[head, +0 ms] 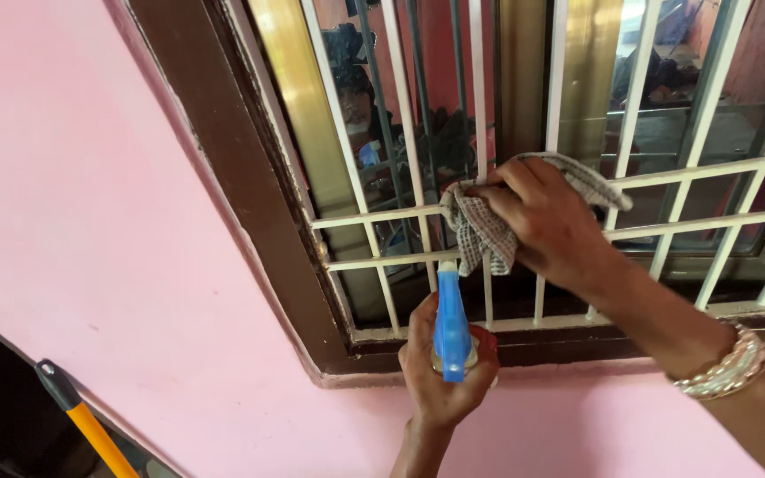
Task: The person sprays a cleaning solution onto a window with a metal grille and wipes the glass and grille with a cloth. The person repeatedly sprays and wipes different sections of the window throughout the clip.
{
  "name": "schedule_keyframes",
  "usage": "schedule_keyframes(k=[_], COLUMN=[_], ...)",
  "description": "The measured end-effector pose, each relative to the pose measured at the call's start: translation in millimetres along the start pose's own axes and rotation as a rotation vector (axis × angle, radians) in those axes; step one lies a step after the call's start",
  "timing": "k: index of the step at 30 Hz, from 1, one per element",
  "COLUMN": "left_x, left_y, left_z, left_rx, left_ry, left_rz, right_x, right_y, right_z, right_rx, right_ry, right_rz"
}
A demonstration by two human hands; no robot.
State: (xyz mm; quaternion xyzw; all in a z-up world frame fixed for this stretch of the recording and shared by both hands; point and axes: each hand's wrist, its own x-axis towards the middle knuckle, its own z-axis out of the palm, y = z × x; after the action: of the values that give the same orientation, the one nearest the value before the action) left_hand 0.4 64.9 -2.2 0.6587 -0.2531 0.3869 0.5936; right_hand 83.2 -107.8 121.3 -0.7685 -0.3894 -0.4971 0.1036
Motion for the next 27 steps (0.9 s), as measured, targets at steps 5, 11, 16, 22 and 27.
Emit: schedule_keyframes(k=[5, 11, 16, 22, 27], left_x=[-1.2, 3.3, 6.0, 8.0, 6.0], left_y=[0.3, -18.0, -9.3, -9.1, -8.8], left_z=[-1.7, -22.4, -53.6, -55.7, -53.5], left_rx=[-0.049, -0.097, -0.03, 0.058, 0.085], left_ry=[-0.016, -0.05, 0.137, 0.139, 0.12], left_rz=[-0.044, -0.01, 0.024, 0.001, 0.005], right_x=[0.0, 15.6, 29.7, 34.7, 17.5], right_y=[-0.2, -44.3, -57.4, -37.7, -39.3], right_z=[-11.1, 13.1, 35.9, 30.2, 39.6], right_rx=[0.194, 0.269, 0.101, 0.177, 0.291], right_ry=[0.104, 0.305, 0.161, 0.018, 0.238], right_rz=[0.12, 0.065, 0.057, 0.001, -0.036])
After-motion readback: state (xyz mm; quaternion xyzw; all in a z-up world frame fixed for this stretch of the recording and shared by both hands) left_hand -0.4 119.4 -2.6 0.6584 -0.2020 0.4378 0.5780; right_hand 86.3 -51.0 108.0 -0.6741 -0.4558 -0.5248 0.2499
